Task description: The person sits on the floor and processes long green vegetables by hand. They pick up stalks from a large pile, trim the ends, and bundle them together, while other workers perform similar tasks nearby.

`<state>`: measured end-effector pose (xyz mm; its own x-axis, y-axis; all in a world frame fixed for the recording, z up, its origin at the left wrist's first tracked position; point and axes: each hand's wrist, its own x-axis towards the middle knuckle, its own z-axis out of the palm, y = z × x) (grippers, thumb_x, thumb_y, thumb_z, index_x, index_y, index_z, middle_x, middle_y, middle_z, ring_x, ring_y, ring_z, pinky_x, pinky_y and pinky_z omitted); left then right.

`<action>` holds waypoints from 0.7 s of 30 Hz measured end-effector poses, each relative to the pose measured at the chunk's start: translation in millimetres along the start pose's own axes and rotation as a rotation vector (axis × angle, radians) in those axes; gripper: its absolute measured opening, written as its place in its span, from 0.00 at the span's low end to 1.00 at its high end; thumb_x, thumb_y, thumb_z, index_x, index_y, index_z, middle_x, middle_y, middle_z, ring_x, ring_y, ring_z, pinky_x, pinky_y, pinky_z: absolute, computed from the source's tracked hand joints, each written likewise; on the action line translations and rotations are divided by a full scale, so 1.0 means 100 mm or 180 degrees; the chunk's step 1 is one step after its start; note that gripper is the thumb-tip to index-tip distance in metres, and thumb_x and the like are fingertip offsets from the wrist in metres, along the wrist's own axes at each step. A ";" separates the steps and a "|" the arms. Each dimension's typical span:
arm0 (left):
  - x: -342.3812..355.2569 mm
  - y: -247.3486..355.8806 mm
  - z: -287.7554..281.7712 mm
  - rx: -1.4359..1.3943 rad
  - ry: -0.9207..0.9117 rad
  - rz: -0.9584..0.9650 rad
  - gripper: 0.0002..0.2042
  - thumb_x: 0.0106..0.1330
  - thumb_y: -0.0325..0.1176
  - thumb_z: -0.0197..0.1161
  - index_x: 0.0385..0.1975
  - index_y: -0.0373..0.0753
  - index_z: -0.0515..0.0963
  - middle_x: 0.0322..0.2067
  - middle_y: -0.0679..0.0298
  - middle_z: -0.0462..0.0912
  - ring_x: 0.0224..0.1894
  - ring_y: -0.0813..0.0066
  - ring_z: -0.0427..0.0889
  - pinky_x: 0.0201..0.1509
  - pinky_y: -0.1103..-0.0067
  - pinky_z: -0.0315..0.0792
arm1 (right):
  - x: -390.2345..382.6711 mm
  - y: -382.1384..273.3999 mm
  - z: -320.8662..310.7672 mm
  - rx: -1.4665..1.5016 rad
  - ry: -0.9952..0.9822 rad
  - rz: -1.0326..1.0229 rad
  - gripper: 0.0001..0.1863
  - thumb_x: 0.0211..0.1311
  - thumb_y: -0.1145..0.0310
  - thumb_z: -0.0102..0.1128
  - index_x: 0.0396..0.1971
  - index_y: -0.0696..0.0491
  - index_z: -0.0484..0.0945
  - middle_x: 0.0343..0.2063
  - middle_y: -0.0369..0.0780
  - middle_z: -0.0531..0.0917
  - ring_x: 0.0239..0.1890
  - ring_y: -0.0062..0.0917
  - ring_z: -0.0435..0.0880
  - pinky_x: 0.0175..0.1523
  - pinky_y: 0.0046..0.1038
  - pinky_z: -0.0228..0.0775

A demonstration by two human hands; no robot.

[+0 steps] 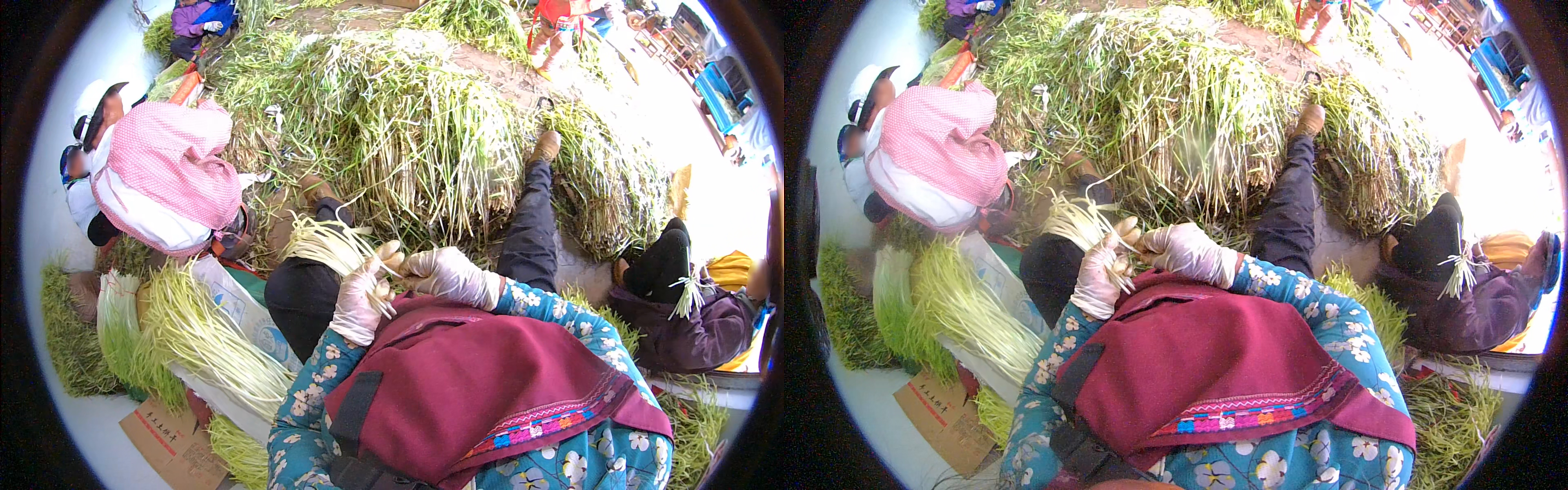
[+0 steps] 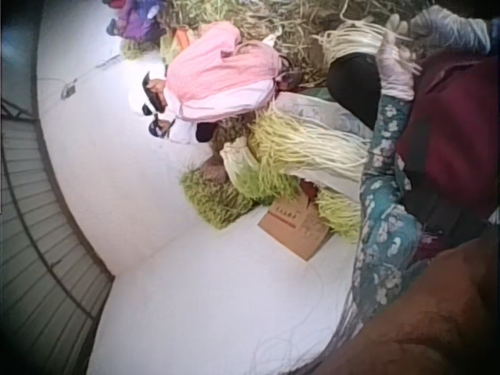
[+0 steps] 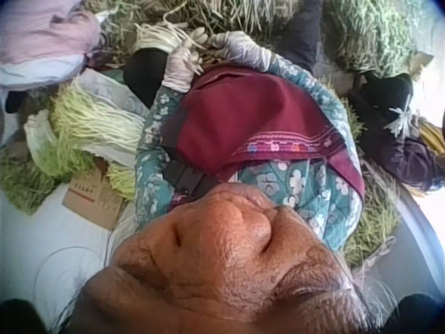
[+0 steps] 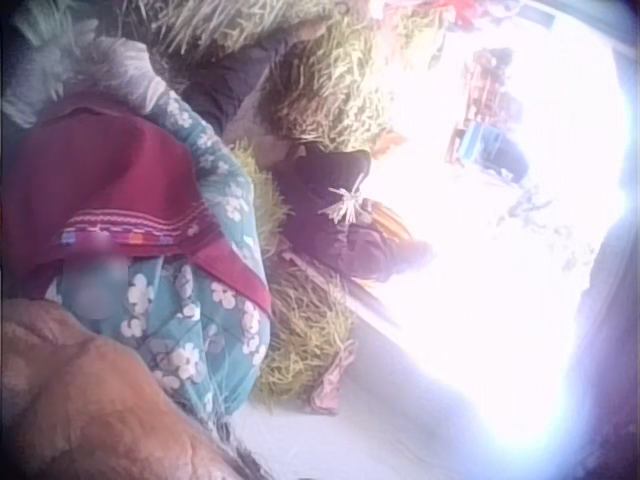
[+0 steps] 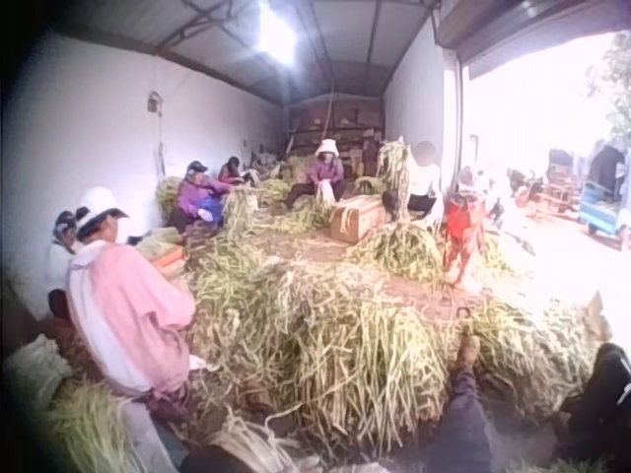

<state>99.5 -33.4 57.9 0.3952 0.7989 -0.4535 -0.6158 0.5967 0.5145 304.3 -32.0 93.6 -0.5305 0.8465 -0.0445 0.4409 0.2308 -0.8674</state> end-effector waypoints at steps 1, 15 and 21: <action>-0.02 -0.02 -0.03 0.0042 -0.0035 0.0148 0.23 0.68 0.42 0.59 0.56 0.32 0.73 0.35 0.62 0.84 0.18 0.85 0.69 0.25 0.82 0.70 | 0.01 0.01 0.02 -0.0095 -0.0052 0.0050 0.12 0.61 0.63 0.63 0.41 0.51 0.83 0.31 0.44 0.84 0.33 0.37 0.85 0.39 0.33 0.76; -0.22 0.52 -0.04 0.0563 -0.0308 0.1111 0.17 0.66 0.39 0.60 0.43 0.28 0.78 0.14 0.74 0.69 0.12 0.86 0.64 0.18 0.83 0.62 | -0.39 0.68 -0.42 -0.1425 -0.0114 0.1163 0.12 0.60 0.57 0.59 0.38 0.47 0.82 0.31 0.41 0.86 0.37 0.39 0.85 0.40 0.37 0.75; -0.31 0.13 0.28 0.1708 0.0122 0.0782 0.12 0.64 0.34 0.59 0.33 0.29 0.81 0.17 0.66 0.76 0.14 0.82 0.70 0.16 0.86 0.62 | 0.07 0.03 -0.14 0.2384 -0.0426 0.0356 0.20 0.67 0.57 0.60 0.49 0.57 0.78 0.32 0.33 0.82 0.34 0.15 0.77 0.39 0.19 0.69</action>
<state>98.1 -48.3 99.0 0.2535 0.9212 -0.2952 -0.2513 0.3574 0.8995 312.2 -18.6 97.9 -0.6158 0.7694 -0.1699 -0.0857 -0.2797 -0.9562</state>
